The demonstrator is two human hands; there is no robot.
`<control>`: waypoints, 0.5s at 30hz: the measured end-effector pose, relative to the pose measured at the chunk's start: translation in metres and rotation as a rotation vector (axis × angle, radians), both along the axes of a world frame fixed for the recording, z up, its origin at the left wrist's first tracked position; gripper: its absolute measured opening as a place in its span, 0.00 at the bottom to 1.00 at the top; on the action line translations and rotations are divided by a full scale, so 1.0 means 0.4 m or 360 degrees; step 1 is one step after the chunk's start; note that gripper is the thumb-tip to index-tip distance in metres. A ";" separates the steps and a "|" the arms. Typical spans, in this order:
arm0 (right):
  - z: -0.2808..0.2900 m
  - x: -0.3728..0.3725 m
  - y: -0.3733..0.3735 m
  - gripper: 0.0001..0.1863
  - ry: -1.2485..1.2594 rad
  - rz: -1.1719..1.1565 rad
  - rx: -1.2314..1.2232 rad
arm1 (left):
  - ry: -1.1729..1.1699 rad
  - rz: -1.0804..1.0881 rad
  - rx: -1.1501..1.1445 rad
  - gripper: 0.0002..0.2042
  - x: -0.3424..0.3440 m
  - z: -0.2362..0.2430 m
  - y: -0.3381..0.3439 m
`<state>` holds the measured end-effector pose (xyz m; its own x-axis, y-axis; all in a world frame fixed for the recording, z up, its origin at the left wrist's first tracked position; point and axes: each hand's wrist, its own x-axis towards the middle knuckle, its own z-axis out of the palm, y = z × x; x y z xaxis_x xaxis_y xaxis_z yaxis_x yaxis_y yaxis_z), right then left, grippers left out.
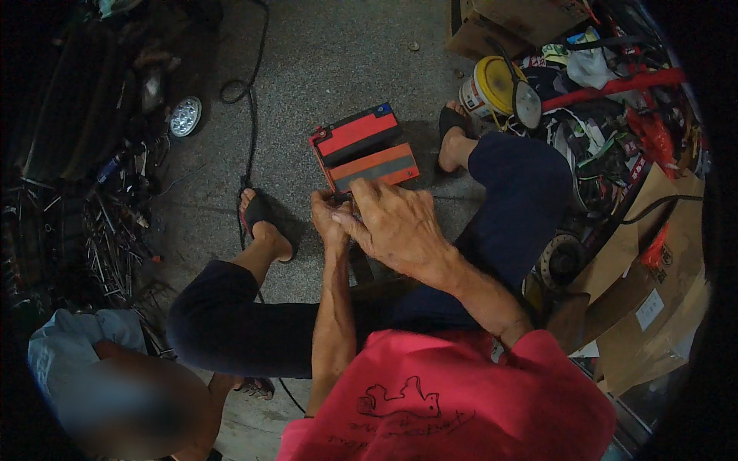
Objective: The person sits on the floor and uses a screwdriver to remove screws from a small red and black rectangular device. They manipulate the casing and internal components, then reassemble the device by screwing the casing back together.
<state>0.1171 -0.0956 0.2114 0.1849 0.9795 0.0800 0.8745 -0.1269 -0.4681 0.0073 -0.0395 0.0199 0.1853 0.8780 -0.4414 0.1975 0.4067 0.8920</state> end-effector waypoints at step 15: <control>-0.009 -0.001 -0.001 0.14 0.0005 0.0023 0.0035 | 0.0071 0.0003 0.0141 0.15 0.007 -0.001 -0.005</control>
